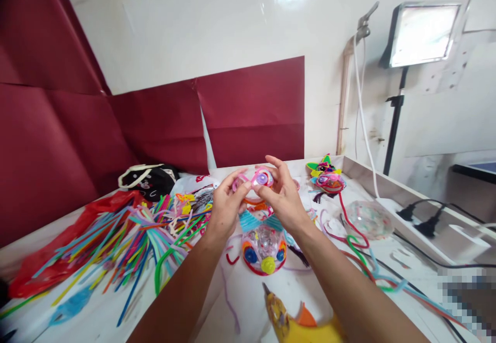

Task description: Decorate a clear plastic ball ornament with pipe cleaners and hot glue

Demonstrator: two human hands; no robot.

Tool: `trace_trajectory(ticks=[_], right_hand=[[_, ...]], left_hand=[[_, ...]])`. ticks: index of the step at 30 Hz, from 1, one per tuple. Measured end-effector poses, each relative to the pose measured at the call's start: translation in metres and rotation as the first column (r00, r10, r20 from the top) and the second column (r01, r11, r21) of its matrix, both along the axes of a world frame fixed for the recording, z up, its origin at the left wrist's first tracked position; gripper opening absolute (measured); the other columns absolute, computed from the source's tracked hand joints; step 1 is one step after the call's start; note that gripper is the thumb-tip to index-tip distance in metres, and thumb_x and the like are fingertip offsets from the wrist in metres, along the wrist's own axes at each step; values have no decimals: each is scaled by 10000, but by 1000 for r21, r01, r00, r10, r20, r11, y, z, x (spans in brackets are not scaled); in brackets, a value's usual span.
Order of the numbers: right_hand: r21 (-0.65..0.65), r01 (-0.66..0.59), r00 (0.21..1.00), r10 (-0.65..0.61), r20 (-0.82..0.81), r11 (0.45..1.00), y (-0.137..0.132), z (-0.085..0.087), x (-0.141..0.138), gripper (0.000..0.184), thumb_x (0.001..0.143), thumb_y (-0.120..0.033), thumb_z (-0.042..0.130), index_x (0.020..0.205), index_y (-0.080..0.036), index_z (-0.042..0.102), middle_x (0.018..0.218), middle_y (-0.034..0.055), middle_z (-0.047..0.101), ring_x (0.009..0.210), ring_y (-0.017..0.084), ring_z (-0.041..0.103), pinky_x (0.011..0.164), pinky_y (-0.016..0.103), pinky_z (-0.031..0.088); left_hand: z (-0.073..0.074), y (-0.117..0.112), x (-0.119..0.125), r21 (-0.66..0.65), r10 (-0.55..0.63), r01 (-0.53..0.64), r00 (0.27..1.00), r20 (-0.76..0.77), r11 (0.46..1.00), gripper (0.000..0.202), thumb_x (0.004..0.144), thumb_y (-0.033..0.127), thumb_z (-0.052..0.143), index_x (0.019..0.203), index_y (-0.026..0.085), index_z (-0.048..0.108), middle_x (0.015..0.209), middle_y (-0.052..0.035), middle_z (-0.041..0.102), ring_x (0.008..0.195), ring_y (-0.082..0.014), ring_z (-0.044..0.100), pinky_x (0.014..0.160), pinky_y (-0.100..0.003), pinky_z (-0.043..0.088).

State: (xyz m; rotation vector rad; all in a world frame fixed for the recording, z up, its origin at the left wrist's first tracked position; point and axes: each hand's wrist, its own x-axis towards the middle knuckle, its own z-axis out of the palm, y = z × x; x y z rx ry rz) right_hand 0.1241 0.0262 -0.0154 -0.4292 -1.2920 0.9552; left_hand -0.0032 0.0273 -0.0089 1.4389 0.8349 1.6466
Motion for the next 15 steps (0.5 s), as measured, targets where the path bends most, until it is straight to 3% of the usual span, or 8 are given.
trace_trajectory(ticks=[4,7,11,13,15], right_hand=[[-71,7,999,-5,34,997,5,-1,4,539,781,-299,673,1269,-291,445,1195,47,599,1068,194,604,965,387,465],[-88,152,984,-142,110,984,1,6,11,486,799,-347,666,1245,-274,486,1249,73,587,1195,215,548,1029,425,424],[57,332,901,-335,277,941,-28,14,36,371,833,-375,648,1174,-262,557,1270,79,593,1220,239,540,999,431,460],[151,329,809,-361,463,932,-54,11,52,332,870,-366,613,1187,-284,563,1246,58,620,1139,225,603,949,394,506],[273,221,592,-352,725,936,-82,2,66,283,887,-317,583,1170,-304,584,1177,30,665,1079,200,637,902,329,535]], left_hand=[[2,-1,2,-98,-41,48,997,64,994,356,734,282,683,1065,159,637,664,51,443,467,-33,315,387,-156,261],[4,-1,2,-136,-62,77,992,106,988,361,725,266,683,1061,149,628,663,52,435,457,-28,295,354,-148,196],[6,2,-6,-162,-74,101,984,164,982,358,702,243,694,1036,130,633,644,50,445,461,-28,310,348,-139,179],[7,4,-11,-155,-94,124,977,189,980,333,702,249,700,1005,124,643,635,49,446,473,-31,328,350,-133,181],[8,6,-17,-153,-105,141,969,222,978,310,697,257,713,969,121,653,644,43,459,493,-35,358,349,-128,181]])
